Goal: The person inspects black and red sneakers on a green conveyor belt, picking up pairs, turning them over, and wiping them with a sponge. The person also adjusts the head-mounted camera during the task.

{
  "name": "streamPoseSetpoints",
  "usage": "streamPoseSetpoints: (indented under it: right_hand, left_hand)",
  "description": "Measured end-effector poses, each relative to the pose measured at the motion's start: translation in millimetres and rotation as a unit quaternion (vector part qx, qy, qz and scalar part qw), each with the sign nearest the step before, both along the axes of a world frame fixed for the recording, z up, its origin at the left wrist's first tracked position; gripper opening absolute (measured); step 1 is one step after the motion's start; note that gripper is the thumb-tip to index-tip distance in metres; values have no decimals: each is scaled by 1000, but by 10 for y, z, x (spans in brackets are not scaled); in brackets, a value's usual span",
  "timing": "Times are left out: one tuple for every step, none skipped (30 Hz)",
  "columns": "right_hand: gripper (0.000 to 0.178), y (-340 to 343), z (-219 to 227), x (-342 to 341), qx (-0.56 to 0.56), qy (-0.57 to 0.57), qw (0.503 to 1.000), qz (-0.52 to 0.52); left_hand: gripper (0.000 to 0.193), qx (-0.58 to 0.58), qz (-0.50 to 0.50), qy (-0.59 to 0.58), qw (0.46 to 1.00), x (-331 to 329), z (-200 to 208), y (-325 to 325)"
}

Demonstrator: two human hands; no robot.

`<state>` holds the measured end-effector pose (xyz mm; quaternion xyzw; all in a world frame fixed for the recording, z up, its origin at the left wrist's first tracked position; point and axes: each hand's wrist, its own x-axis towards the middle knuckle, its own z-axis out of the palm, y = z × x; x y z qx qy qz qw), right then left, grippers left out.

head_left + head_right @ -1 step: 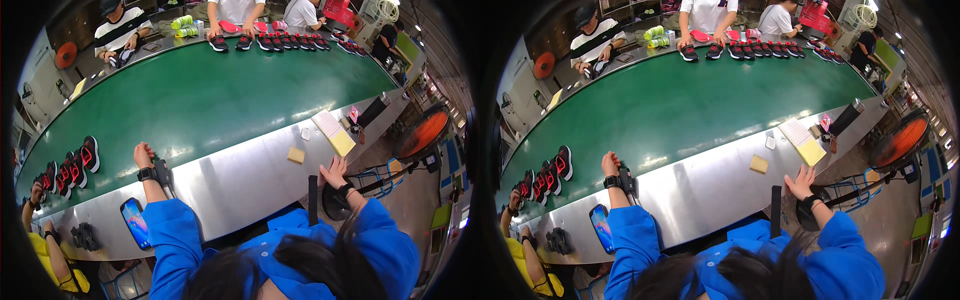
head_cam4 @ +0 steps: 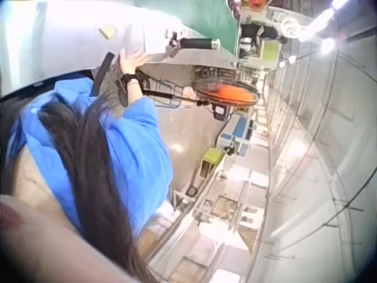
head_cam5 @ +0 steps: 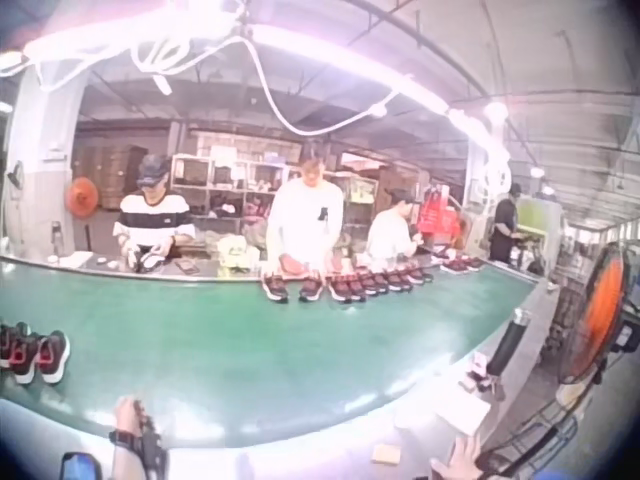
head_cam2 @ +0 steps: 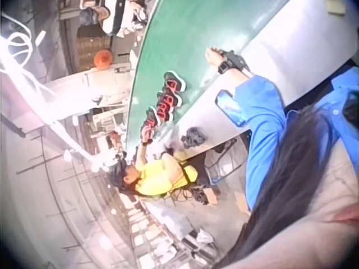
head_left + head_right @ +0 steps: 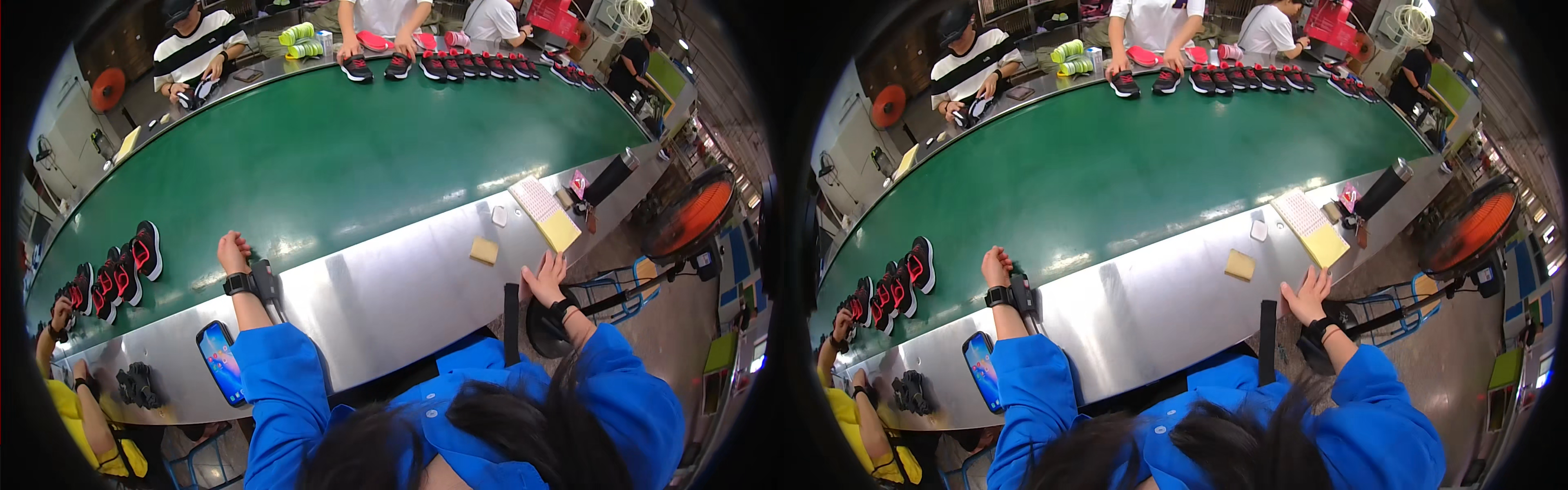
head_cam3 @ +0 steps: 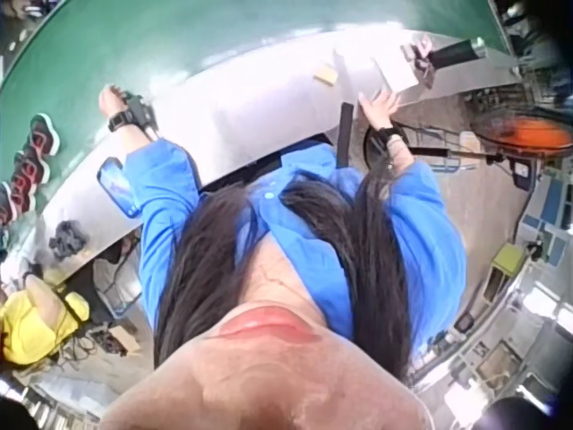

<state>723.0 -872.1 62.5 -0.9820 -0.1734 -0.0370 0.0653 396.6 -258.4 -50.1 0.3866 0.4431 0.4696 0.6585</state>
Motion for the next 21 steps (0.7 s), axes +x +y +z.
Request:
streamPoseSetpoints:
  right_hand:
    - [96,-25,-31,-23,23,12,999,19]
    - [98,-47,-33,16,46,23,998,34]
    - [100,-24,-23,16,68,37,996,48]
    - [98,16,-10,-5,76,38,996,39]
    - [98,28,-17,5,75,30,996,39]
    - [98,44,-12,27,69,21,997,36]
    - [98,95,9,14,77,30,996,33]
    - [99,91,2,28,66,22,997,32]
    - [99,132,18,31,71,28,997,32]
    - [99,130,43,27,72,30,996,29]
    - [99,137,43,27,75,29,996,23]
    - [100,145,27,37,74,29,997,21]
    - [100,126,31,37,71,25,997,21]
    - [100,98,24,2,72,31,997,14]
    - [100,131,13,0,76,38,996,15]
    - [100,166,55,16,78,40,996,15]
    - [100,181,95,2,53,57,997,-3]
    - [100,171,99,-1,56,55,997,0]
    - [100,163,105,2,59,52,997,4]
    - [100,160,111,5,62,49,997,9]
    - [100,145,104,15,73,48,996,17]
  left_hand:
    - [18,-1,0,-3,1000,-19,18,-1]
    - [17,-3,-3,-6,1000,-20,34,-3]
    - [17,1,0,16,1000,-82,39,23]
    - [18,6,-11,36,999,-105,17,29]
    - [19,14,-25,54,998,-118,3,44]
    - [20,25,-38,71,996,-109,-10,70]
    - [21,36,-41,69,996,-152,-46,110]
    - [22,45,-40,81,995,-134,-54,106]
    - [23,51,-44,82,994,-189,-74,167]
    - [24,53,-50,81,994,-176,-87,179]
    - [24,51,-51,85,994,-161,-88,213]
    - [24,45,-49,89,994,-167,-58,205]
    - [23,38,-45,90,994,-142,-76,185]
    - [23,40,-45,91,994,-110,-96,167]
    - [23,45,-36,94,994,-159,-113,210]
    - [22,48,-28,92,994,-156,-120,238]
    - [22,46,-23,98,994,-159,-135,252]
    - [22,50,-18,100,994,-145,-154,262]
    - [22,53,-12,101,993,-132,-176,267]
    - [22,56,-4,102,993,-121,-189,284]
    - [21,59,2,98,993,-122,-217,300]
